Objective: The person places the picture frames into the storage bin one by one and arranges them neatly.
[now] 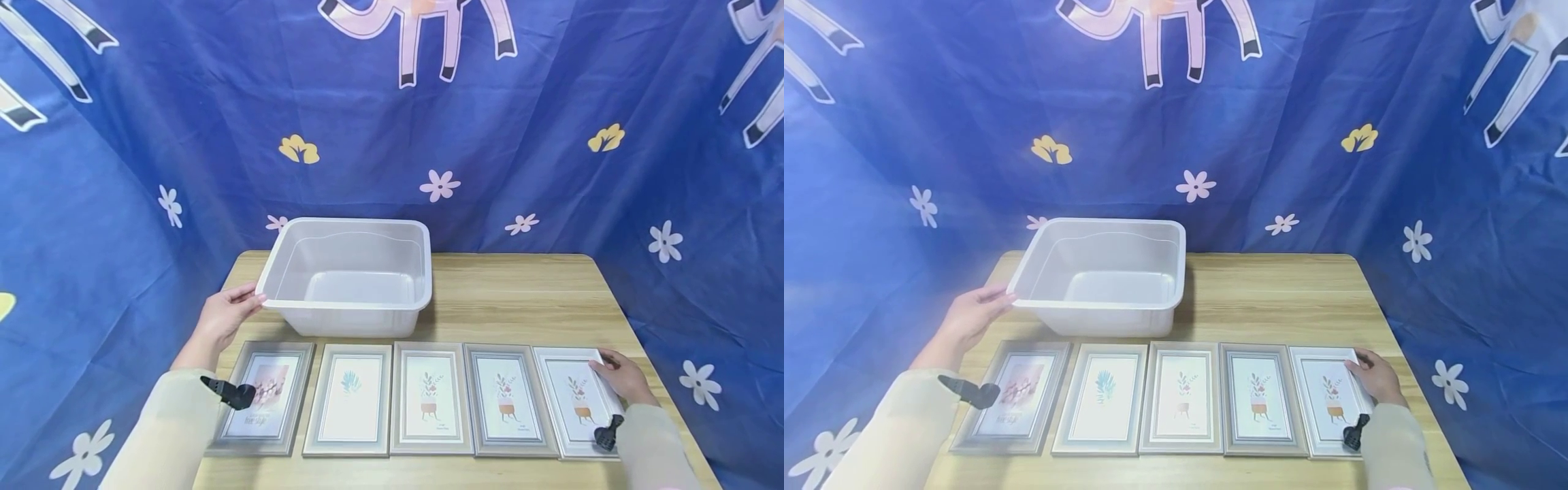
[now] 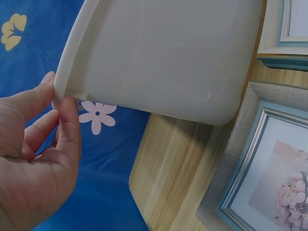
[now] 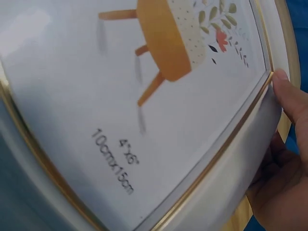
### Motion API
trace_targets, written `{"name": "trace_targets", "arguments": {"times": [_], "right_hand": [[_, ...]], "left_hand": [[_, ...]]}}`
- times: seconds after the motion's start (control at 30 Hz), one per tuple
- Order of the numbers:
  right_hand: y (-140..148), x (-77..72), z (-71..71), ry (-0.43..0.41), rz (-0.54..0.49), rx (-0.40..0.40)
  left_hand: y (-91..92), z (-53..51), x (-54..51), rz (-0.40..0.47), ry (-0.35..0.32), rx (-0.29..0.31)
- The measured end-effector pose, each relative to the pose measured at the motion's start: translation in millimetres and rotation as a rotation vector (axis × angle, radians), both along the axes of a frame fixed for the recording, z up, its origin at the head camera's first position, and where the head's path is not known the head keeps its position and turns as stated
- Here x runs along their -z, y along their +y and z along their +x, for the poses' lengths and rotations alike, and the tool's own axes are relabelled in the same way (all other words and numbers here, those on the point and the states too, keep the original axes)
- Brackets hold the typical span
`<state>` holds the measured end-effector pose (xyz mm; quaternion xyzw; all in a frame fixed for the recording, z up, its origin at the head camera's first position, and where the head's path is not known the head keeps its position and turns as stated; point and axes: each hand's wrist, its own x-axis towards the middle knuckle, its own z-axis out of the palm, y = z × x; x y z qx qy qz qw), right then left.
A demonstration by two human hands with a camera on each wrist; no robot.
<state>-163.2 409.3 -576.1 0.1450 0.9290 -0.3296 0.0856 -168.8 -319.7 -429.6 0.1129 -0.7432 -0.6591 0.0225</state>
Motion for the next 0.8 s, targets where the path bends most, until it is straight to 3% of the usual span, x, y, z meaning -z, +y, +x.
{"name": "trace_targets", "arguments": {"times": [0.27,0.8], "right_hand": [[-6.8,-0.3,0.9,0.054,-0.003,0.061],[-2.4,-1.5,-3.3,0.085,-0.005,0.096]], "left_hand": [[-0.3,-0.3,0.2,0.009,0.001,-0.001],[-1.2,-2.0,1.8,-0.005,-0.013,0.008]]}}
